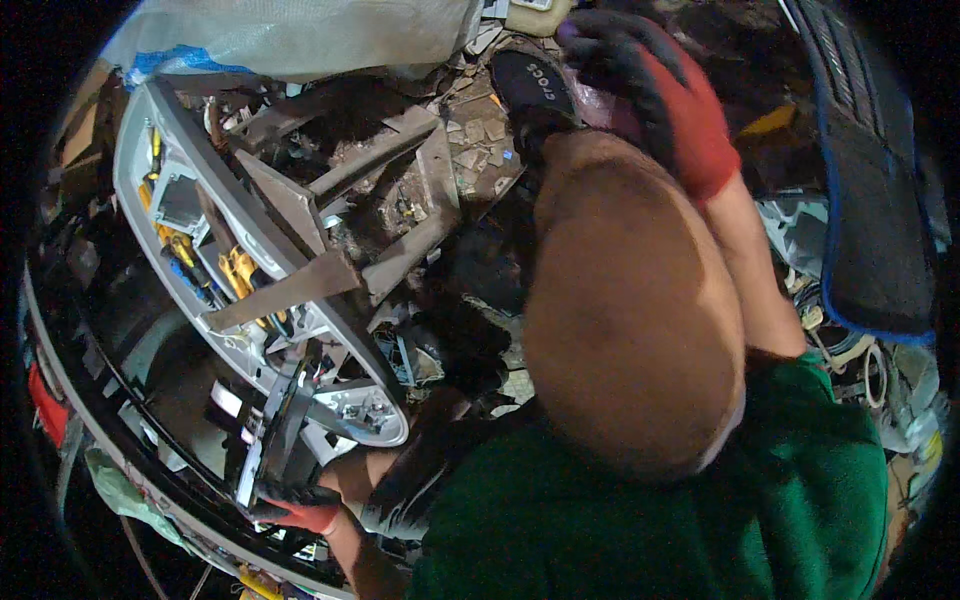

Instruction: The person disassembles an electronic module by using a pry tool and then a screwdriver to remove components and fasteners.

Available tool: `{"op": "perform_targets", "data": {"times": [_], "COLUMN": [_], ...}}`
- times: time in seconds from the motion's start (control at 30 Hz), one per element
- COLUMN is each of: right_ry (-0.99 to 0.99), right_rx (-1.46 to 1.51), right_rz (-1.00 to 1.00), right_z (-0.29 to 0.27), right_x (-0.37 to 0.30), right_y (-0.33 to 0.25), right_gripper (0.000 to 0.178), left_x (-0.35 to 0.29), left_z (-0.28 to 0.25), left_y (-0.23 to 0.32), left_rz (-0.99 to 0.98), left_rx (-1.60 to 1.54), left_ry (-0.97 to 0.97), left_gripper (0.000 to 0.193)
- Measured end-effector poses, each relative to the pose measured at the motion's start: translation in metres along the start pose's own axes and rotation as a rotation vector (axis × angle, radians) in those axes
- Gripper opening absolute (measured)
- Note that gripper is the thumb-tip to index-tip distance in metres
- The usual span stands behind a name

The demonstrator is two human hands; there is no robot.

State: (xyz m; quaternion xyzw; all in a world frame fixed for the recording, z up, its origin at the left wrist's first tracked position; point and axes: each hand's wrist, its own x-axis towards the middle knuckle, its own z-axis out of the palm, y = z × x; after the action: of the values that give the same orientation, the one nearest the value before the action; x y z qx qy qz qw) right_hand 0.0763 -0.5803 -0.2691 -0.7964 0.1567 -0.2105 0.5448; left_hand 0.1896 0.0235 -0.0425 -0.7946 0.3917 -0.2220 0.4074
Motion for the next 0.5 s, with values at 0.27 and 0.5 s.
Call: {"op": "perform_targets", "data": {"times": [0.27, 0.5], "right_ry": [0.113, 0.047], "right_rx": [-0.152, -0.279], "right_rz": [0.601, 0.655], "right_z": [0.019, 0.037], "right_x": [-0.103, -0.141], "right_y": [0.036, 0.070], "right_gripper": [0.036, 0.036], "left_x": [-0.013, -0.040], "left_z": [-0.008, 0.007], "left_y": [-0.003, -0.018], "left_rz": [-0.119, -0.143], "left_rx": [-0.157, -0.115], "left_ry": [-0.054, -0.130], "left_gripper": [0.089, 0.095]}}
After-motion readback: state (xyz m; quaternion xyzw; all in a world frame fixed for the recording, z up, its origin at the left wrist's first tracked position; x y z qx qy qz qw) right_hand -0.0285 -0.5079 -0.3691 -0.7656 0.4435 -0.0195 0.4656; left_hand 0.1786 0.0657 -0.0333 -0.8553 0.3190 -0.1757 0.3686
